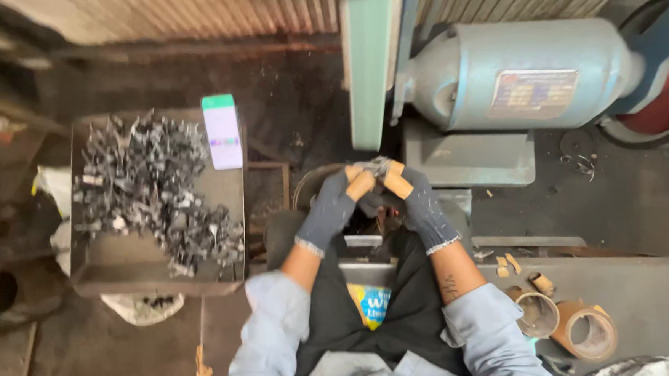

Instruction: The person repeatedly picks up small metal parts from a tray and grinds them against a bench grinder, producing sparks. The person holds each part with both hands and moves it against the grinding wheel, then places the finished part into a bucket.

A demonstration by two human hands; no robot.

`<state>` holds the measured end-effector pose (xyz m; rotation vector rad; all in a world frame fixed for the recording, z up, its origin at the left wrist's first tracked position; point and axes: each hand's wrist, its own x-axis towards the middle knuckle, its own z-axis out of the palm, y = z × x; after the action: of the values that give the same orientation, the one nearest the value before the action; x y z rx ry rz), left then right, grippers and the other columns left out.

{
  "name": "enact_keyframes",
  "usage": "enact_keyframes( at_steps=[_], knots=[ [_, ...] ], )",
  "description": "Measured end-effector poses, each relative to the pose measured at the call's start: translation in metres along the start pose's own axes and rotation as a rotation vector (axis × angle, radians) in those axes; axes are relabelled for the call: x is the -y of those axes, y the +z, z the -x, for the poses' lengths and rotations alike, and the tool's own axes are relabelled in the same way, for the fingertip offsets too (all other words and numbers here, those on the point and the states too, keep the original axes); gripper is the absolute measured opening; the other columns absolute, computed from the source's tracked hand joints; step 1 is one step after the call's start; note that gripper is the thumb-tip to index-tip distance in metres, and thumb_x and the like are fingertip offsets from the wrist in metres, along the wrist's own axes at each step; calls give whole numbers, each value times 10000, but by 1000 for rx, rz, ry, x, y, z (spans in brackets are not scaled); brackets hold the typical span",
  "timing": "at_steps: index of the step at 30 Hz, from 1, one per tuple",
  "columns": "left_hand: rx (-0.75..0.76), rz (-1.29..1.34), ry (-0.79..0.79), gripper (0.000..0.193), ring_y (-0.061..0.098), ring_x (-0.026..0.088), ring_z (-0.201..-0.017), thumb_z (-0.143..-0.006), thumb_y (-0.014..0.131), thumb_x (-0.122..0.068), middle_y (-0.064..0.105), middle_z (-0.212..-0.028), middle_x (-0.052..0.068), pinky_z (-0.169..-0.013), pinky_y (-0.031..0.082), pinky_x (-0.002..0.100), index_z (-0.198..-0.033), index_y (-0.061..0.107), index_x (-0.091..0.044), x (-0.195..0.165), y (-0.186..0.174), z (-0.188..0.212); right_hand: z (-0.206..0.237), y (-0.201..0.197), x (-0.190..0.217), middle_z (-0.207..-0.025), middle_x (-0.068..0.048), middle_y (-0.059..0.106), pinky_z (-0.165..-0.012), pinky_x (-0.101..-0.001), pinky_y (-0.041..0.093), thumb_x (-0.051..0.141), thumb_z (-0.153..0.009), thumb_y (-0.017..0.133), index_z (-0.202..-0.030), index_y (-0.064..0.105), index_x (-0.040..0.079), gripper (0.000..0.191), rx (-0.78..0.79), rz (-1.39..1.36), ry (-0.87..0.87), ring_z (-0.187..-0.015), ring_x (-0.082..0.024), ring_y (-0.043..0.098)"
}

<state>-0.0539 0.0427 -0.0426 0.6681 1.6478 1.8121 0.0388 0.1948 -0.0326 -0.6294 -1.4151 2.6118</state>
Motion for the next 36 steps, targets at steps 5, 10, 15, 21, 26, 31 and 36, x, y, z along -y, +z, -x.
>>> enact_keyframes(
  at_steps=[5,10,15,21,26,31,36],
  knots=[
    [-110,140,-139,261,607,101,-960,-1036,614,-207,705,-1021,35,-868,492,257,-1126,690,26,40,4,-29,-26,7,-13,-979,-47,718,-734,-247,528,288,-1023,636,-1171,698,-53,377,-250,274,-17,-854,-98,637],
    [-312,56,-57,279,619,123,-938,-1021,621,-229,723,-1014,50,-835,520,297,-1136,685,18,80,33,-43,-34,1,-12,-958,-28,740,-739,-245,536,283,-1019,626,-1146,702,-44,359,-275,337,-87,-839,-80,639],
    [-77,-354,-11,282,686,182,-928,-1039,624,-257,732,-994,89,-849,537,331,-1126,728,-10,67,21,-49,-13,5,-18,-899,-25,709,-692,-274,532,270,-1004,613,-1113,669,-9,305,-405,33,24,-781,-118,643],
    [-300,68,-284,318,662,142,-878,-1011,600,-283,744,-992,56,-778,539,314,-1171,711,-31,52,29,-38,-31,12,-31,-938,-21,690,-679,-251,492,232,-1031,621,-1121,687,-6,263,-380,219,-123,-799,-97,590],
    [-210,230,-110,319,649,103,-944,-1043,613,-247,736,-1046,52,-856,529,270,-1196,704,18,73,53,-48,-26,-8,-18,-992,-28,694,-763,-266,512,203,-1043,616,-1194,652,-34,284,-384,237,-212,-869,-108,609],
    [-33,377,10,423,662,160,-1083,-1010,691,-210,700,-1195,76,-963,537,347,-1339,570,27,69,32,-25,-5,-6,-12,-1166,-30,663,-972,-279,512,88,-957,704,-1371,539,-13,457,-164,-100,-356,-1055,-127,620],
    [42,-830,-174,442,658,419,-1072,-1030,597,-338,693,-1176,231,-904,506,476,-1403,576,-101,34,14,12,13,5,-17,-1127,-96,721,-915,-283,528,190,-906,758,-1386,573,-9,552,-364,655,-246,-1038,-160,669]
  ],
)
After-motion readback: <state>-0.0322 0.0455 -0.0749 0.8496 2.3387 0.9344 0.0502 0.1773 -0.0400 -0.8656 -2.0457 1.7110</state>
